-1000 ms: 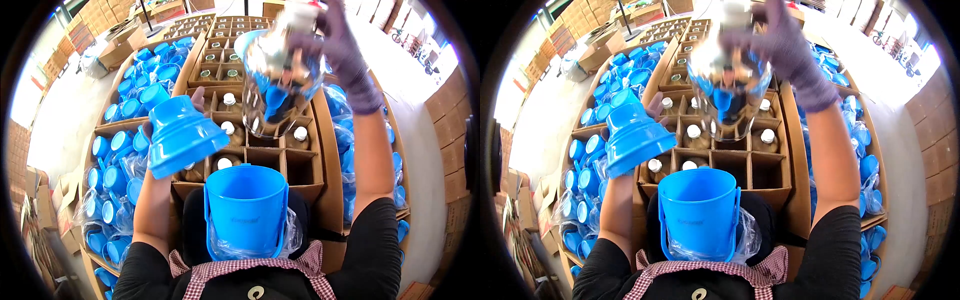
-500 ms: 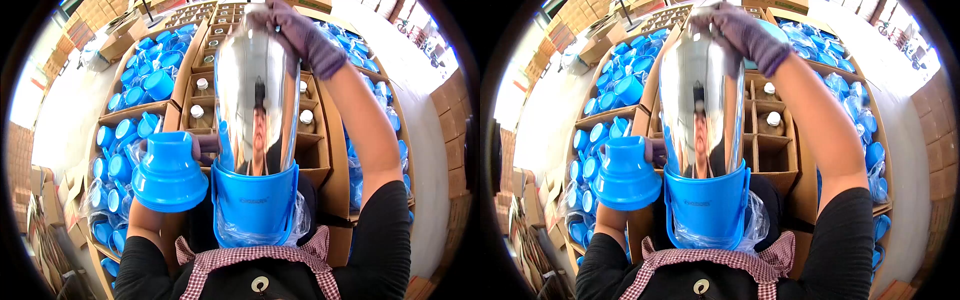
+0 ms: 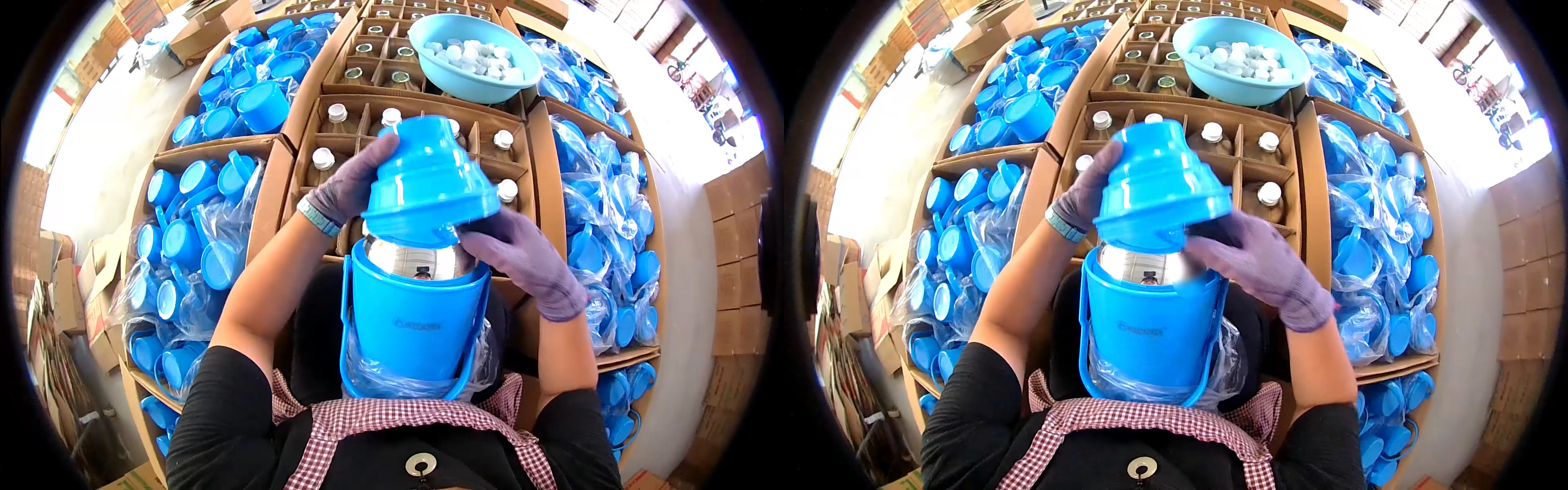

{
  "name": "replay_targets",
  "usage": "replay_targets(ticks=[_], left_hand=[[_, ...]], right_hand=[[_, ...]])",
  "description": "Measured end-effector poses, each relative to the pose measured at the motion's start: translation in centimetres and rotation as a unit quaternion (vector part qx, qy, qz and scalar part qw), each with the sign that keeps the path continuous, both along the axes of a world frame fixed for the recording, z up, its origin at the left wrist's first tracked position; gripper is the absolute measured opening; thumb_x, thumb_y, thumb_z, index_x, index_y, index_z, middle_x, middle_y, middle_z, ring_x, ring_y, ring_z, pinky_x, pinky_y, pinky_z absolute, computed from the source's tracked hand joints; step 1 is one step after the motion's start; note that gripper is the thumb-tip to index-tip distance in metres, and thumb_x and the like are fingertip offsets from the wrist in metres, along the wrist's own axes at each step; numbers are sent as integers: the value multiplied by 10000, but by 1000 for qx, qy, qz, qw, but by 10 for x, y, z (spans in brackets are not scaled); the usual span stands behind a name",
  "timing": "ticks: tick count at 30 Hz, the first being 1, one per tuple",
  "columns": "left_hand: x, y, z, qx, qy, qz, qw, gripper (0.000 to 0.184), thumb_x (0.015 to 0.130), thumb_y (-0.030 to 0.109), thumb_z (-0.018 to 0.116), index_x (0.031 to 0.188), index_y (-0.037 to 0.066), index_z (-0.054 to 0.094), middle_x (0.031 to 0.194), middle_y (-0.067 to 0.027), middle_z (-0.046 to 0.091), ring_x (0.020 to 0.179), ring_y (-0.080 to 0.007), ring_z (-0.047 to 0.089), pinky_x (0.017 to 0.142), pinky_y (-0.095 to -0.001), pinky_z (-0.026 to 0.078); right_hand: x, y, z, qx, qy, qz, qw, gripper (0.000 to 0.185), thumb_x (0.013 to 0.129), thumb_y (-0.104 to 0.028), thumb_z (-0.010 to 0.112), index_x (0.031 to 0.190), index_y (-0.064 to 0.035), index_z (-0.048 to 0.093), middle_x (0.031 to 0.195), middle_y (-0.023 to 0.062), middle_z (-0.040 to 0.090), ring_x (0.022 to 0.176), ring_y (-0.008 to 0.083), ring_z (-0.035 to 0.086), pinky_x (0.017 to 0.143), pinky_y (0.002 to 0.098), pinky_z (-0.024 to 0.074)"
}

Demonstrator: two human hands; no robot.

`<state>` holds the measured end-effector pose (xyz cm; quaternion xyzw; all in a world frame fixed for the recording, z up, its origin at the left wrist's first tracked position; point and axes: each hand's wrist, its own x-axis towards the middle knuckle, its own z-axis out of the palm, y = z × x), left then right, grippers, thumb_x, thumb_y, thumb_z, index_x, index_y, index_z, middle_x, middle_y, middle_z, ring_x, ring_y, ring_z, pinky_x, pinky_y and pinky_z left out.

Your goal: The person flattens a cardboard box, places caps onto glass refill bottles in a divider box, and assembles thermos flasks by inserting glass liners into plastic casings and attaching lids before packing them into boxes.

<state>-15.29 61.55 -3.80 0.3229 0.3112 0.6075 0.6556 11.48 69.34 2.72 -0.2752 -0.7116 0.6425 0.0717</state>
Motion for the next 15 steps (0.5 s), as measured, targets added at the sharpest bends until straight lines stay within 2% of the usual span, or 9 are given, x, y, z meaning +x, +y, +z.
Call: replay_targets(ticks=[1,2,4,5,6,8,9,12,15], left_hand=[[-2,4,-16,-14,-5,-28,1000,972,861,674,711,1544,48,415,1503,-210,525,1359,-344,550,1158,-480,445],[-6,3,-17,-18,-32,-55,998,923,888,643,701,1528,35,430,1473,-194,554,1329,-323,574,1143,-464,462],[-11,-5,-22,-37,-87,-111,989,827,942,581,680,1496,7,461,1413,-162,611,1269,-282,622,1113,-433,495],[-11,-4,-22,-67,-72,-112,989,884,889,591,740,1484,-5,471,1390,-157,627,1253,-278,628,1106,-428,496],[-10,-1,-24,-18,-34,-134,990,908,864,592,764,1483,-5,473,1390,-156,627,1250,-276,630,1104,-427,498],[-7,7,-22,42,25,-166,985,977,799,597,820,1486,-4,472,1395,-151,624,1256,-271,624,1101,-419,497],[-5,8,-18,52,45,-175,982,1023,759,602,852,1490,-2,469,1400,-148,620,1266,-268,618,1101,-412,495],[-3,-11,0,-44,52,-145,987,1119,706,640,862,1523,8,431,1491,-195,529,1362,-328,539,1167,-475,427],[6,-23,13,-35,53,-86,994,1081,750,603,843,1539,9,404,1505,-186,517,1357,-312,547,1157,-470,442]], right_hand=[[14,8,4,82,-51,41,995,382,925,-236,725,1218,3,678,1114,136,729,982,210,704,869,348,553],[26,17,7,161,-100,82,978,320,925,-221,714,1164,-9,700,1087,148,732,950,236,719,840,359,563],[37,35,6,336,-117,48,933,227,931,-162,680,1096,-8,707,1046,162,724,913,257,722,798,361,570],[36,43,7,419,-125,31,899,185,934,-132,663,1062,-8,711,1026,169,720,894,268,724,777,362,574],[19,42,13,474,61,-18,878,138,950,-77,626,1029,14,692,981,153,712,867,281,715,747,357,575],[-21,33,26,354,221,-63,907,170,978,-129,644,1083,-4,690,966,140,705,859,266,713,750,337,573],[-38,24,30,201,265,-92,939,204,983,-181,669,1107,-20,689,944,129,701,843,262,711,751,331,572],[-60,27,34,394,132,61,908,335,1012,-272,644,1210,-7,688,1097,69,719,1020,168,672,919,305,525],[-63,12,37,315,199,48,927,441,978,-326,704,1283,-14,643,1040,62,711,1005,159,674,917,317,529]])
